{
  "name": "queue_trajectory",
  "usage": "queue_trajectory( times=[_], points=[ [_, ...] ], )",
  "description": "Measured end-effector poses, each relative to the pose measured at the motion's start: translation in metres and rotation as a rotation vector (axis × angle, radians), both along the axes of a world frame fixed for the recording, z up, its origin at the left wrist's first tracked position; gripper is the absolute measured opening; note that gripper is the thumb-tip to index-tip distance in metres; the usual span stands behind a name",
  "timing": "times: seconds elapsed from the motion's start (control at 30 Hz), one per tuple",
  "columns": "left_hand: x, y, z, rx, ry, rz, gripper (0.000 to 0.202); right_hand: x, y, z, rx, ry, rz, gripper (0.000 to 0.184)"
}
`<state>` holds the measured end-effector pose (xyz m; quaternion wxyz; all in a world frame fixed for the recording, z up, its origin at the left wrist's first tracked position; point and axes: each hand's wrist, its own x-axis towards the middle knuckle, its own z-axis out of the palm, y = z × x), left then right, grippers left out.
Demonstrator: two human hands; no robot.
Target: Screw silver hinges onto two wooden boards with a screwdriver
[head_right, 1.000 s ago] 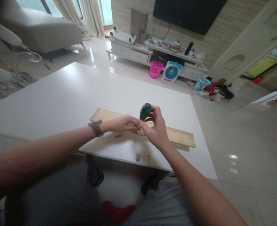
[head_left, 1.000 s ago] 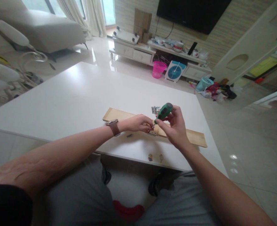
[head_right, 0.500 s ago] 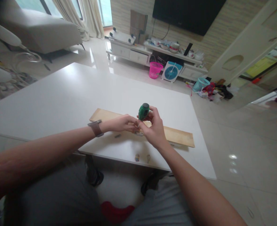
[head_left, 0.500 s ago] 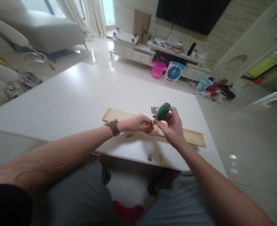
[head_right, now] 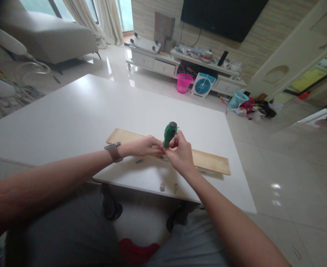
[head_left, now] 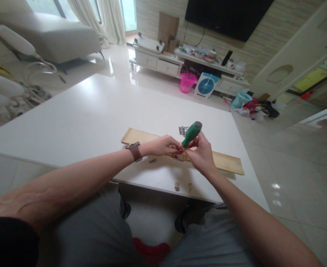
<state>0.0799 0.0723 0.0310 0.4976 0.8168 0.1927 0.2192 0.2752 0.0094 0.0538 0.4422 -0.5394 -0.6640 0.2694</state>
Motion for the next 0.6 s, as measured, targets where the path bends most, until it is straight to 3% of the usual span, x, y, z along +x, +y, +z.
queue_trajectory(
  times=[0.27,0.6],
  points=[
    [-0.001,-0.0005,0.0048,-0.044,0.008,-0.056,0.019,0.0008,-0.0033,-0.0032,0.051,-0.002,-0.021,0.031],
    [0.0008,-0.0002,0.0009,-0.064,0.022,-0.016,0.016,-0.0008,-0.0067,-0.0049,0.086,0.029,0.007,0.037]
  ],
)
